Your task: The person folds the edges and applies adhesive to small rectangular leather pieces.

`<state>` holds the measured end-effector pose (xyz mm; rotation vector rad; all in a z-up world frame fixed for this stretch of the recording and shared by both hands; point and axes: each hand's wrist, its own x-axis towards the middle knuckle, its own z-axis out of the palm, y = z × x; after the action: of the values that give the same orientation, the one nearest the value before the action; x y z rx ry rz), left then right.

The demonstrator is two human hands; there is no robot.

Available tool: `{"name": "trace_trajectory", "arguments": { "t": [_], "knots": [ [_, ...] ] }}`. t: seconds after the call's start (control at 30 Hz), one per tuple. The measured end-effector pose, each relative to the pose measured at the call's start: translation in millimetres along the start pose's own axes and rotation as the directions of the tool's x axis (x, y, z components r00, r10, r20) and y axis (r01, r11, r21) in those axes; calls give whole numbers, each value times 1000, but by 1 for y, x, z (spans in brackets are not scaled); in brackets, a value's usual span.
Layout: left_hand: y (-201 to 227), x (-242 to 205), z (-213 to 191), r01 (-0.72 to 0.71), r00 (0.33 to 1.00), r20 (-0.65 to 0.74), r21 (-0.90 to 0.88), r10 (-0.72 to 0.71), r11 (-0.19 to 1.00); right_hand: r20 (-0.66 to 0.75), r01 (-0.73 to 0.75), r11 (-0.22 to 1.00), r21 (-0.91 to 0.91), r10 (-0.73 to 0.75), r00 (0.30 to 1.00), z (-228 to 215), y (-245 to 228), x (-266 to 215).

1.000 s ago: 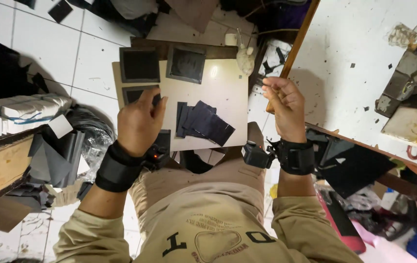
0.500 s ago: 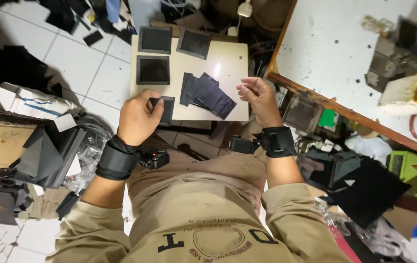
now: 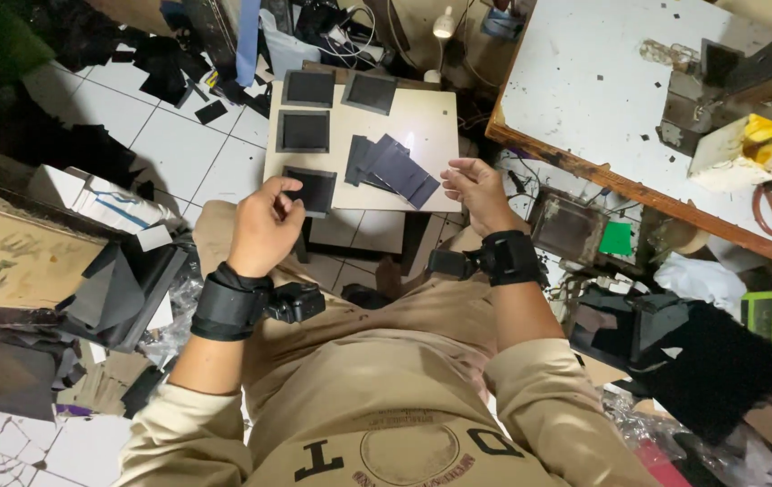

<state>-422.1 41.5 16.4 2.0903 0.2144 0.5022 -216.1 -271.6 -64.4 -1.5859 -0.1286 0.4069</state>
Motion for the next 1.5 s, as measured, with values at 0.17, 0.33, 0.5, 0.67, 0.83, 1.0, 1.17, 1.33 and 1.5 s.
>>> {"name": "trace_trajectory", "arguments": {
  "t": [0.17, 0.33, 0.5, 0.67, 0.83, 1.0, 1.17, 1.33, 1.5],
  "knots": [
    [-29, 17, 11, 93, 996, 21, -11, -92, 996, 3, -10, 1000, 6, 10, 1000, 9, 48, 40],
    [-81, 65, 59, 237, 968, 98, -64, -230, 969, 44, 79, 943, -323, -69, 997, 26, 61, 77],
    [-97, 119, 105, 224, 940, 260, 14, -220, 975, 155, 164, 711, -684, -79, 985, 54, 9, 76],
    [-108, 138, 134, 216, 946, 232, 67, -225, 974, 274, 328, 567, -756, -181, 945, 52, 26, 79],
    [-133, 117, 169, 307, 930, 155, 165, -332, 937, 318, 352, 465, -812, -152, 936, 58, 30, 66],
    [-167, 95, 211, 308, 927, 164, 174, -336, 935, 286, 346, 390, -854, -205, 936, 60, 36, 55],
    [-184, 109, 227, 426, 896, 97, 89, -434, 900, 300, 363, 373, -854, -216, 929, 58, 37, 56],
    [-187, 140, 243, 528, 841, 176, -67, -511, 846, 282, 408, 453, -793, -320, 904, 43, 41, 74],
    [-194, 201, 280, 97, 994, 46, -38, -96, 995, 60, 233, 732, -641, -255, 965, 30, 23, 105]
  ]
}}
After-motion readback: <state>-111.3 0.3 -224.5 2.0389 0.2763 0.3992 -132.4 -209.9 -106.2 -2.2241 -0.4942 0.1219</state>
